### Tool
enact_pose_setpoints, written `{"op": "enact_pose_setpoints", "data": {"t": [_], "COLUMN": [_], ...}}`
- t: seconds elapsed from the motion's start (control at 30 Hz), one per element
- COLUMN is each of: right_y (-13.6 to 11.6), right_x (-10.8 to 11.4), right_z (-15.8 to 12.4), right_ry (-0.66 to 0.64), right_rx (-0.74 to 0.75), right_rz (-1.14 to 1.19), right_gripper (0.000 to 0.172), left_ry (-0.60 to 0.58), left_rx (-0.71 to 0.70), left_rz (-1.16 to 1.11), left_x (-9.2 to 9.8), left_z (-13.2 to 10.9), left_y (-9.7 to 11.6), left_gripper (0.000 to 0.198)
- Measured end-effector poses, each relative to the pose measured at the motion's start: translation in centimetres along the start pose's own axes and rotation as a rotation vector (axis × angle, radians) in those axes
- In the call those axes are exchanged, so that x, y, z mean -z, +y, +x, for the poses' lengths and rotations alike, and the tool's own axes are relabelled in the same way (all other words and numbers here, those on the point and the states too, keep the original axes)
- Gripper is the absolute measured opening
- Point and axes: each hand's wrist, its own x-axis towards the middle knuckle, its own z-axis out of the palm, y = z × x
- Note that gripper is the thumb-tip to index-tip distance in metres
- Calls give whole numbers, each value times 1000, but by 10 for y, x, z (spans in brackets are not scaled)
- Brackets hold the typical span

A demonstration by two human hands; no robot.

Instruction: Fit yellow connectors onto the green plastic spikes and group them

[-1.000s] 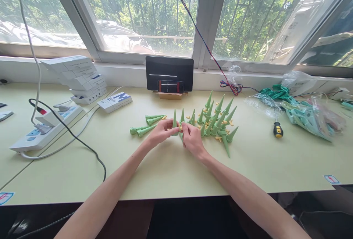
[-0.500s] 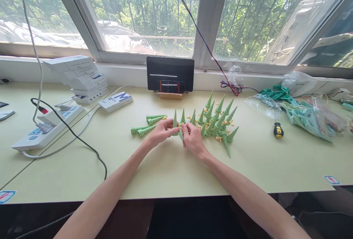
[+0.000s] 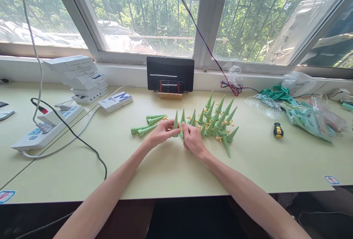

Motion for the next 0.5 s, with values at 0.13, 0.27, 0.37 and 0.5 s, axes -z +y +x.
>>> {"op": "enact_pose_setpoints", "data": {"t": [0.13, 0.27, 0.37, 0.5], "right_y": [1, 2, 1, 1], "right_x": [-1, -3, -3, -1], "right_z": [-1, -3, -3, -2], "right_ry": [-18, -51, -68, -70], "right_rx": [8, 3, -8, 8], "right_rz": [63, 128, 124, 80], "right_gripper": [48, 39, 36, 37], "left_ry": [27, 64, 72, 57], "left_rx": [0, 13, 30, 52], "left_rz": [14, 13, 1, 0], "left_x": [1, 1, 2, 2], "left_z": [0, 1, 1, 1], "left_y": [1, 2, 1, -1], "left_gripper": [33, 34, 34, 33]}}
